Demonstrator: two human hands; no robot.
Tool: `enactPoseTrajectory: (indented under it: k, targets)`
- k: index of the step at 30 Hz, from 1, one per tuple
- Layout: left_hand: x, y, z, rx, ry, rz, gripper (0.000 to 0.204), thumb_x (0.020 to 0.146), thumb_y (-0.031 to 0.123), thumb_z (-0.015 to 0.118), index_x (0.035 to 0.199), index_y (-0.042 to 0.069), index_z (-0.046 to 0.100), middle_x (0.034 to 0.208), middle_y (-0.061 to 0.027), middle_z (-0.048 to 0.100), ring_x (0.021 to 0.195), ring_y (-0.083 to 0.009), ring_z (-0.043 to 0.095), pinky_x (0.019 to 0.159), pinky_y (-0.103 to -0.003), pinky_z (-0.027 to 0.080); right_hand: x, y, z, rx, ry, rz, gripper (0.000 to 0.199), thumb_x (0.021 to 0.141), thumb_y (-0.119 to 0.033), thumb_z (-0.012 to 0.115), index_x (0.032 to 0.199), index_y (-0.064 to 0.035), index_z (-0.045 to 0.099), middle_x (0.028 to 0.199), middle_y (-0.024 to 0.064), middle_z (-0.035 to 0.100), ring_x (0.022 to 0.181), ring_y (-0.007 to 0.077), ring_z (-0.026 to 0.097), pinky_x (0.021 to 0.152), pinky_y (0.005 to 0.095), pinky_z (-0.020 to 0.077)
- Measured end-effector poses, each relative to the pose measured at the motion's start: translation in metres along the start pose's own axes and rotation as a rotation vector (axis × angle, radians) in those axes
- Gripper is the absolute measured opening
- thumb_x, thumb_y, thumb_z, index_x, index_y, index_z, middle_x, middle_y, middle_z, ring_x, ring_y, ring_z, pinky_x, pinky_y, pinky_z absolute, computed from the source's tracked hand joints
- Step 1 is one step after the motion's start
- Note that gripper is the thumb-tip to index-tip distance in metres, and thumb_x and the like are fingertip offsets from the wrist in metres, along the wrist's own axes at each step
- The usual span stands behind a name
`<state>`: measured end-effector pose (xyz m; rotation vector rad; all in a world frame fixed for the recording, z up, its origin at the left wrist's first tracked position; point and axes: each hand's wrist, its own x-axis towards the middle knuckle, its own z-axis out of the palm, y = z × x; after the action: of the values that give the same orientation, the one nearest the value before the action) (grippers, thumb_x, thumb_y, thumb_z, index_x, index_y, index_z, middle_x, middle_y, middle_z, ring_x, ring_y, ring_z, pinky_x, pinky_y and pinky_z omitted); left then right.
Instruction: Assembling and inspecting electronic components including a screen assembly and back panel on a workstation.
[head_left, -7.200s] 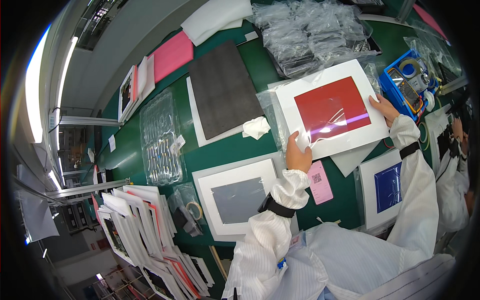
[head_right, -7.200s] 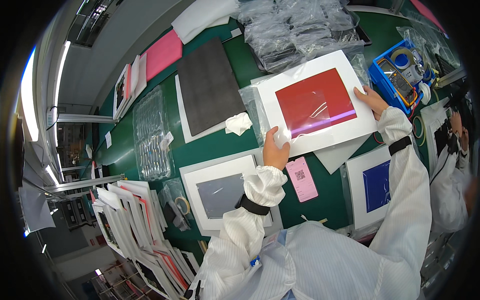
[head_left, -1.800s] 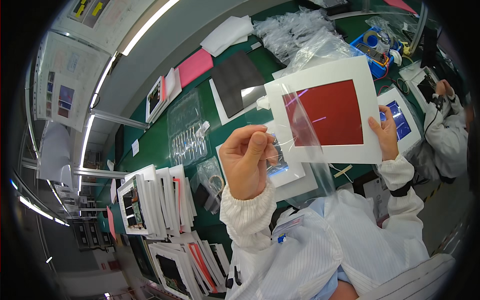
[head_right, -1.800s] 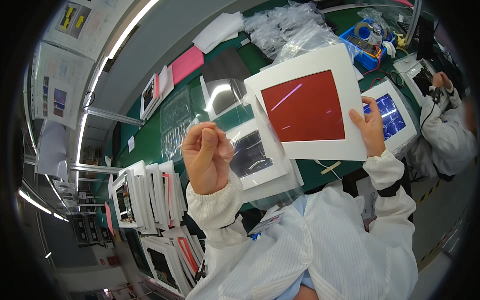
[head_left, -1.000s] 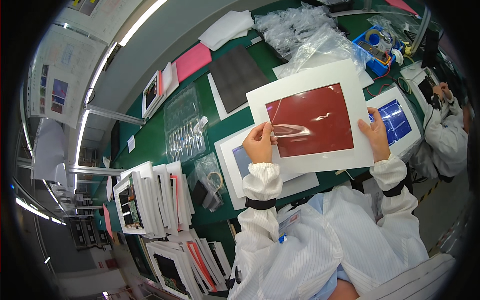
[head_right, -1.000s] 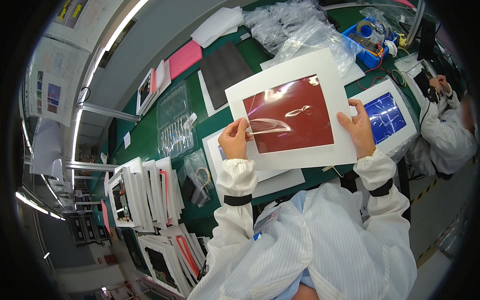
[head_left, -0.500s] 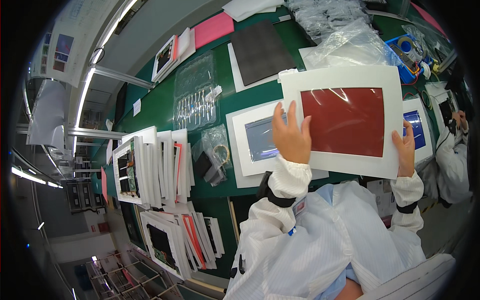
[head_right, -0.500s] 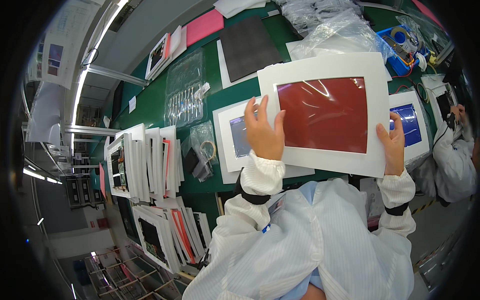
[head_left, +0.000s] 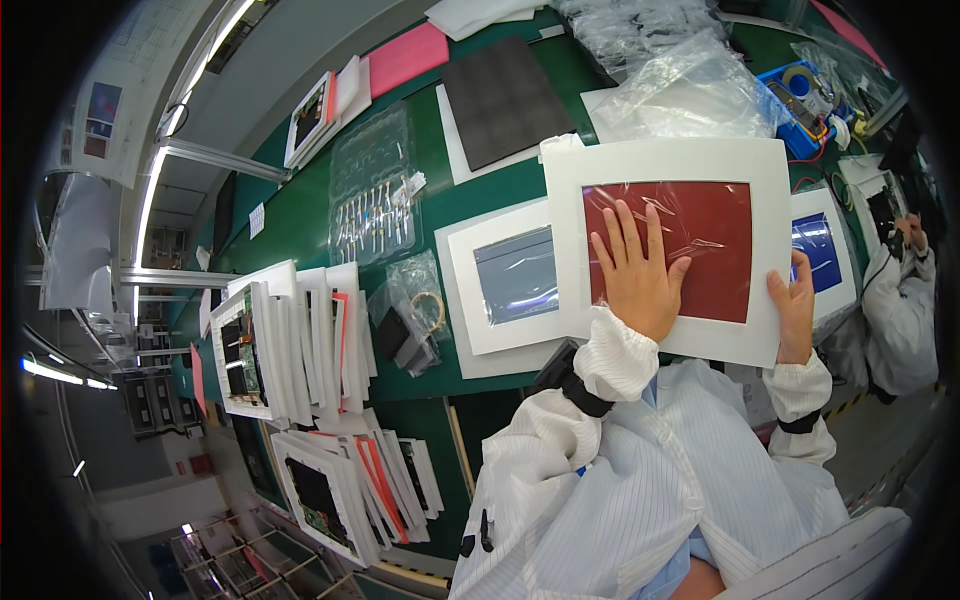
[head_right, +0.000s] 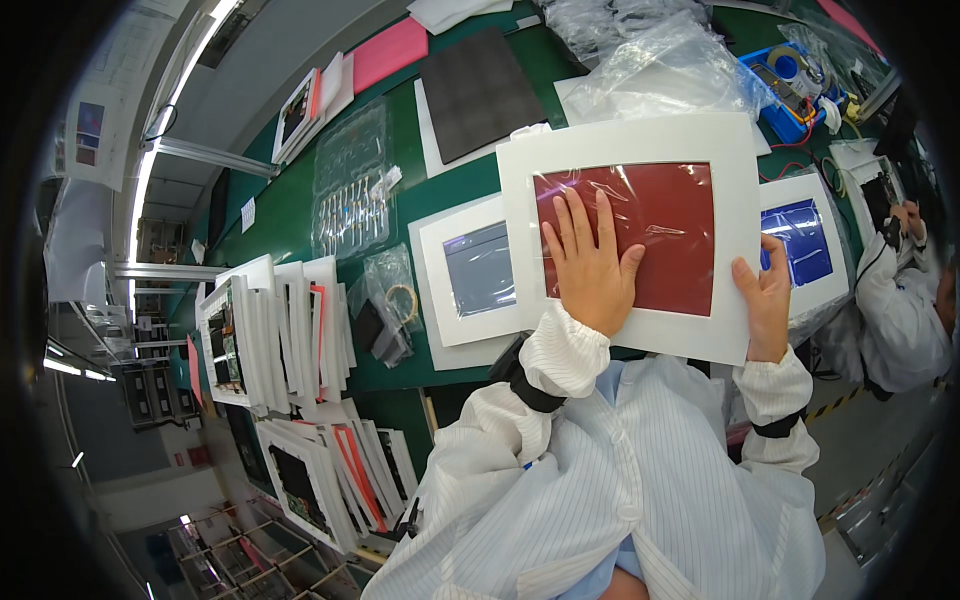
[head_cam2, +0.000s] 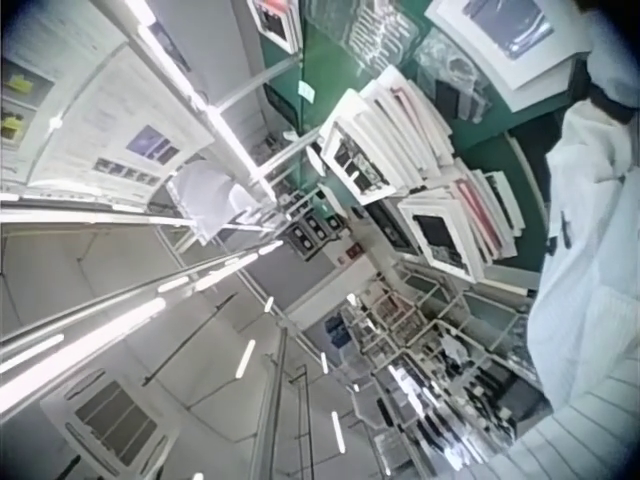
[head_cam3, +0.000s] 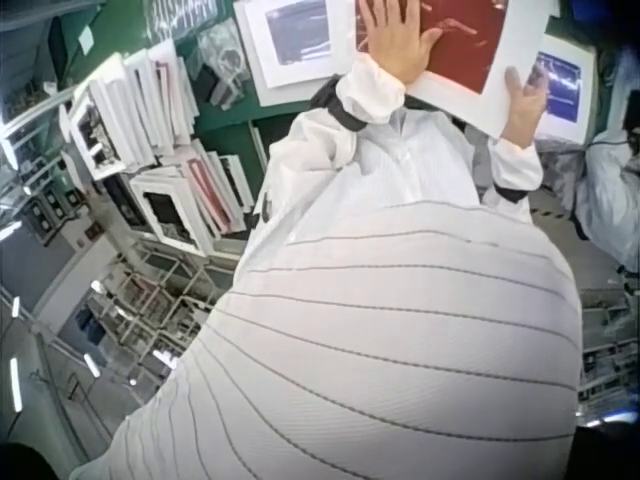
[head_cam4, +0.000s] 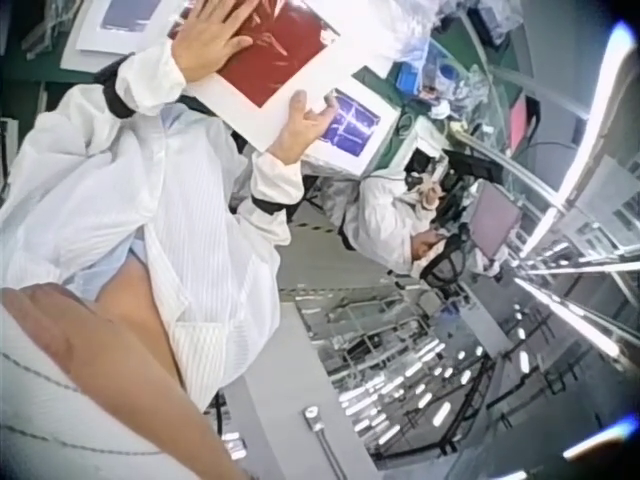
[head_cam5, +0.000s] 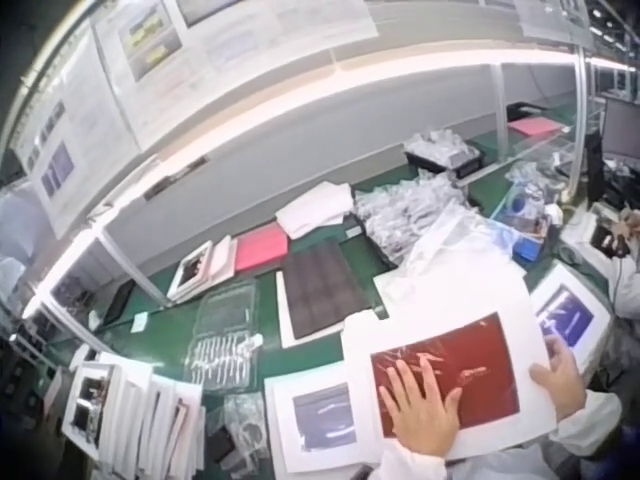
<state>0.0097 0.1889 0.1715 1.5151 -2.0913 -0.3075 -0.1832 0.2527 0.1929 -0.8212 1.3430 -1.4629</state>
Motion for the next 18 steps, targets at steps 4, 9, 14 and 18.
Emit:
enactPoseTrajectory:
  k: [4,9,14,18]
  targets:
    - [-0.02,0.001,-0.013,-0.076,-0.181,0.208,0.07,0.084,0.034,0.051,0.138,0.004,0.019,0.144,-0.0196,0.012,0.134,-0.0346,0.007,0.105,-0.053,0.004,0.007,0.009,-0.012,0.002,0.07,-0.018,0.036,0.084,-0.012,0.059,0.111,-0.0052,0.037,0.089,0.0085,0.06,0.071,0.0097,0.059,0.064,0.0219,0.05]
    - [-0.053,-0.15,-0.014,-0.076,0.138,-0.28,0.043,0.082,0.02,0.056,0.118,-0.001,0.044,0.124,-0.0204,0.043,0.117,-0.0371,0.036,0.097,-0.045,0.028,0.007,0.011,-0.053,-0.013,0.21,-0.05,0.038,0.085,-0.015,0.059,0.114,-0.0056,0.036,0.095,0.008,0.058,0.08,0.0105,0.057,0.07,0.0225,0.048]
    - [-0.084,-0.316,-0.009,0.081,0.18,-0.874,0.045,0.081,0.036,0.057,0.104,-0.003,0.052,0.099,-0.0228,0.055,0.095,-0.0382,0.051,0.085,-0.043,0.038,-0.002,0.011,-0.07,-0.031,0.332,-0.09,0.039,0.086,-0.014,0.058,0.117,-0.0055,0.036,0.1,0.008,0.056,0.082,0.011,0.057,0.07,0.0229,0.0477]
    - [-0.085,-0.36,-0.008,-0.084,-0.145,-1.099,0.076,0.079,0.065,0.041,0.088,-0.008,0.061,0.087,-0.0278,0.061,0.089,-0.0422,0.057,0.08,-0.043,0.042,-0.008,0.015,-0.075,-0.054,0.387,-0.076,0.037,0.087,-0.016,0.056,0.118,-0.0036,0.038,0.105,0.0057,0.053,0.088,0.0102,0.054,0.077,0.0228,0.0442]
